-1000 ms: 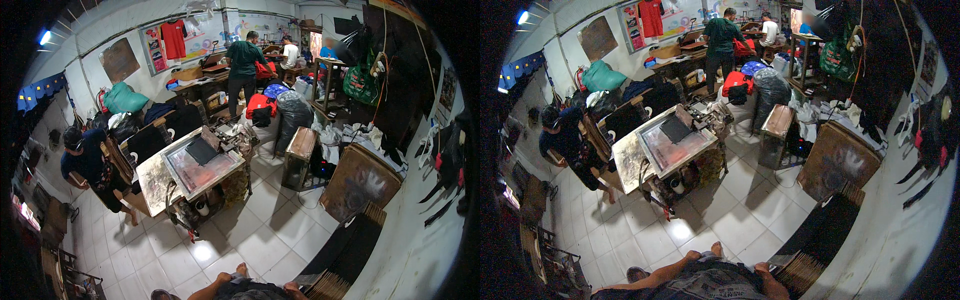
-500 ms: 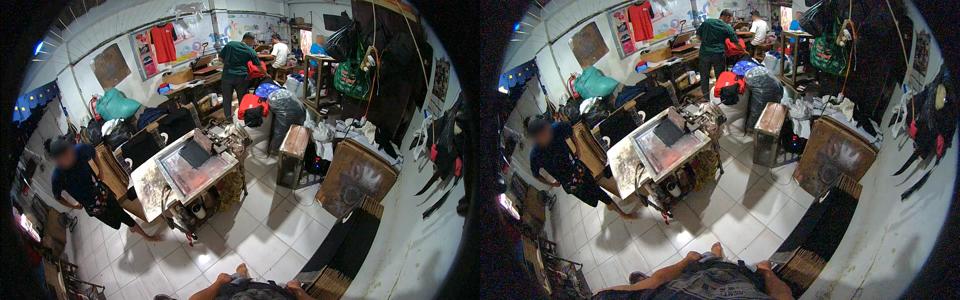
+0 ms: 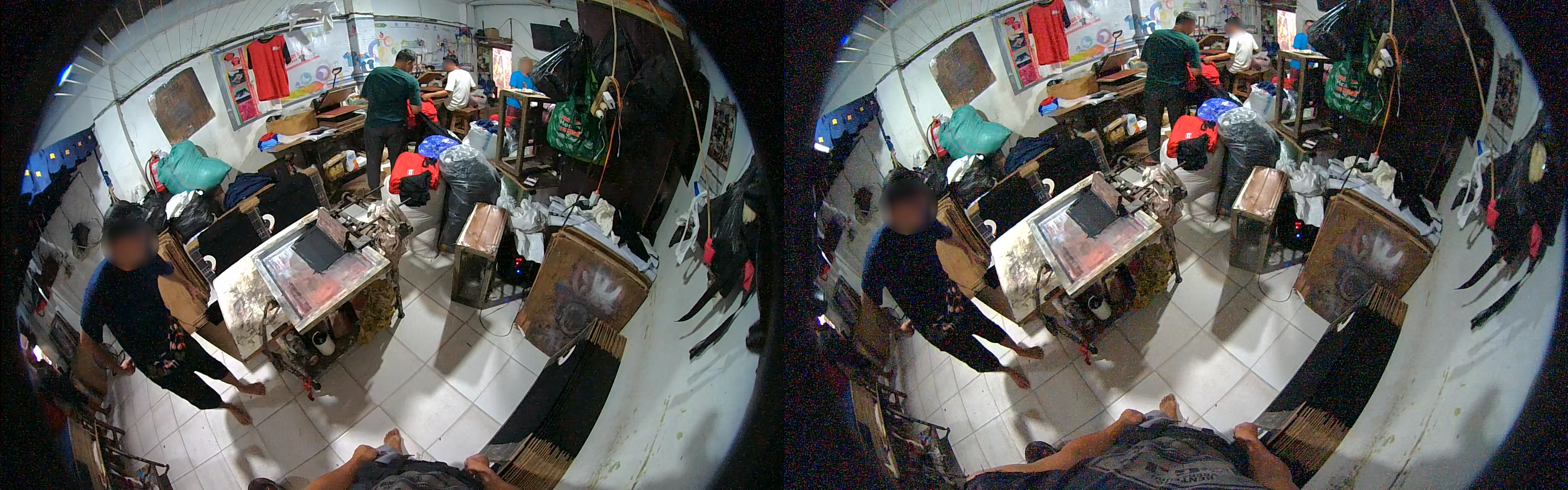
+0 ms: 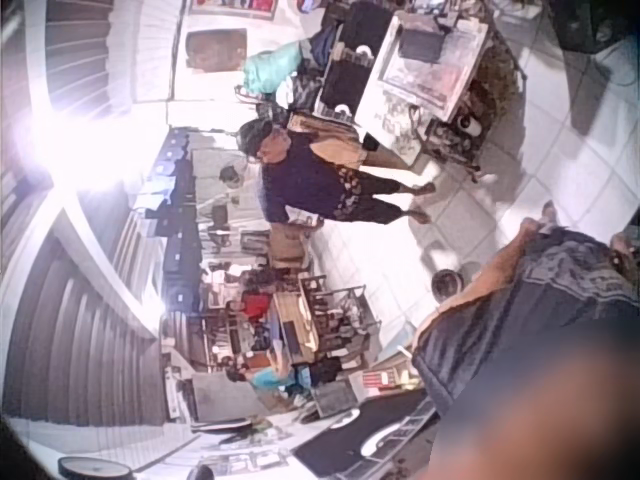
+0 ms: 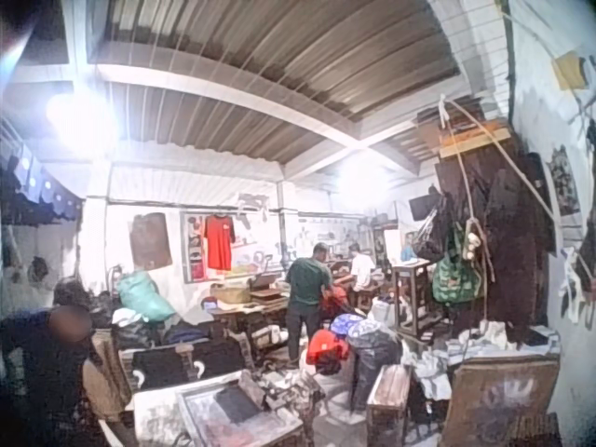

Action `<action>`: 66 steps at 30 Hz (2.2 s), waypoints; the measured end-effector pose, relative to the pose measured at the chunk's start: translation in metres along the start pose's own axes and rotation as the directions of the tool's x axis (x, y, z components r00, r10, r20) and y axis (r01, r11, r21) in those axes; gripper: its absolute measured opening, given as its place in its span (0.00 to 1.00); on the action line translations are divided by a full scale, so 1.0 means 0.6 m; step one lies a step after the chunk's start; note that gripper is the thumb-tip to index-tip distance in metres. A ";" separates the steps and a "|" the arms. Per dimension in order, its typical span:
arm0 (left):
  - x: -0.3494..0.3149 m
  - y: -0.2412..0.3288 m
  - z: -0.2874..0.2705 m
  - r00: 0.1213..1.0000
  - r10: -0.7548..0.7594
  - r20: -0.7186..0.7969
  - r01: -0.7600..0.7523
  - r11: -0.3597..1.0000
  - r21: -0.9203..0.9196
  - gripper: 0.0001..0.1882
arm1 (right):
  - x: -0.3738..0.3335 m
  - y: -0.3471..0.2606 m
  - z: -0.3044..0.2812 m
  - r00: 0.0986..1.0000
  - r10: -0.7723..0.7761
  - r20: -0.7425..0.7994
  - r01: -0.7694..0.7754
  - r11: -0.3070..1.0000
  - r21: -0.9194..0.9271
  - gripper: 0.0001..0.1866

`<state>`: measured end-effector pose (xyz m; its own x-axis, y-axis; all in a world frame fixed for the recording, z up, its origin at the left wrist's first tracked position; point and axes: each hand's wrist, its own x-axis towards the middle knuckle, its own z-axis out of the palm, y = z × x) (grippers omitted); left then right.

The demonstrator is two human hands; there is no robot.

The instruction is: The person receives freshly printed black t-shirts from a coworker and stacks them on a nearby table. They repeatedly pick up each shirt and place it on the growing pile.

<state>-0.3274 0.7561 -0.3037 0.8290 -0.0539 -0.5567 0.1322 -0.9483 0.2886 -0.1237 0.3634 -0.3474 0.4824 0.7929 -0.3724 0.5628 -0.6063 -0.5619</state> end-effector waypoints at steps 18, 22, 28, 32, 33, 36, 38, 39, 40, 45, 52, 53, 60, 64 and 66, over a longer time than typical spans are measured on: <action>-0.011 0.013 -0.036 0.997 -0.028 0.069 0.024 0.998 0.057 0.15 | -0.009 -0.022 0.009 0.991 0.051 0.127 0.003 0.920 -0.393 0.08; -0.004 0.004 -0.015 0.997 -0.046 0.063 0.043 0.997 0.059 0.15 | -0.008 -0.012 0.033 0.984 0.052 0.169 0.029 0.896 -0.444 0.08; 0.018 -0.023 0.032 0.981 -0.190 0.047 0.195 0.960 -0.202 0.15 | -0.037 0.027 0.050 0.859 -0.291 -0.420 0.437 0.845 0.309 0.15; 0.003 -0.015 0.016 0.995 -0.099 0.033 0.104 0.938 -0.331 0.14 | -0.022 0.035 0.052 0.944 -0.245 -0.221 0.327 0.779 0.535 0.16; 0.001 -0.006 0.005 0.995 -0.100 0.018 0.100 0.951 -0.291 0.14 | -0.017 0.034 0.052 0.985 -0.163 -0.066 0.174 0.860 0.479 0.16; -0.010 0.016 -0.021 0.990 -0.123 0.068 0.125 0.991 -0.036 0.14 | -0.013 0.020 0.052 0.974 0.201 0.108 -0.202 0.979 -0.003 0.13; -0.016 0.022 -0.027 0.995 -0.071 0.064 0.068 0.997 0.041 0.14 | -0.022 0.013 0.046 0.998 0.067 -0.002 -0.067 0.997 -0.032 0.09; -0.018 0.022 -0.026 0.997 -0.068 0.039 0.069 0.998 -0.003 0.15 | -0.026 0.010 0.042 0.998 -0.002 -0.055 -0.001 0.999 -0.052 0.08; -0.018 0.020 -0.022 0.999 -0.051 0.014 0.051 0.999 -0.018 0.15 | -0.031 0.009 0.039 0.992 -0.072 -0.107 0.064 0.995 -0.074 0.08; -0.001 0.005 0.004 0.990 -0.144 0.001 0.144 0.986 -0.090 0.16 | -0.015 0.016 0.045 0.999 0.007 0.043 0.005 0.962 -0.274 0.07; 0.009 -0.002 0.001 0.986 -0.157 0.059 0.162 0.984 -0.075 0.17 | 0.047 0.146 0.140 0.923 -0.216 0.317 0.212 0.976 0.050 0.13; 0.008 -0.003 -0.001 0.984 -0.154 0.092 0.159 0.986 -0.044 0.17 | 0.078 0.170 0.136 0.497 -0.611 0.616 0.352 0.791 0.501 0.14; -0.003 -0.001 -0.013 0.981 -0.191 0.008 0.184 0.933 -0.310 0.18 | 0.017 0.108 0.117 0.985 -0.013 0.170 0.011 1.000 0.015 0.09; -0.007 0.006 -0.018 0.996 -0.080 0.045 0.084 0.992 -0.091 0.16 | -0.006 0.034 0.047 0.980 0.164 0.115 -0.187 0.956 0.228 0.11; -0.006 0.006 -0.015 0.997 -0.059 0.046 0.061 0.998 -0.031 0.15 | -0.013 0.016 0.031 0.955 0.262 0.142 -0.298 0.866 0.403 0.12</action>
<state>-0.3248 0.7557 -0.2935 0.7937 -0.0117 -0.6082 0.1992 -0.9397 0.2780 -0.1342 0.3525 -0.3635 0.5129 0.6066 -0.6074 0.0734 -0.7359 -0.6731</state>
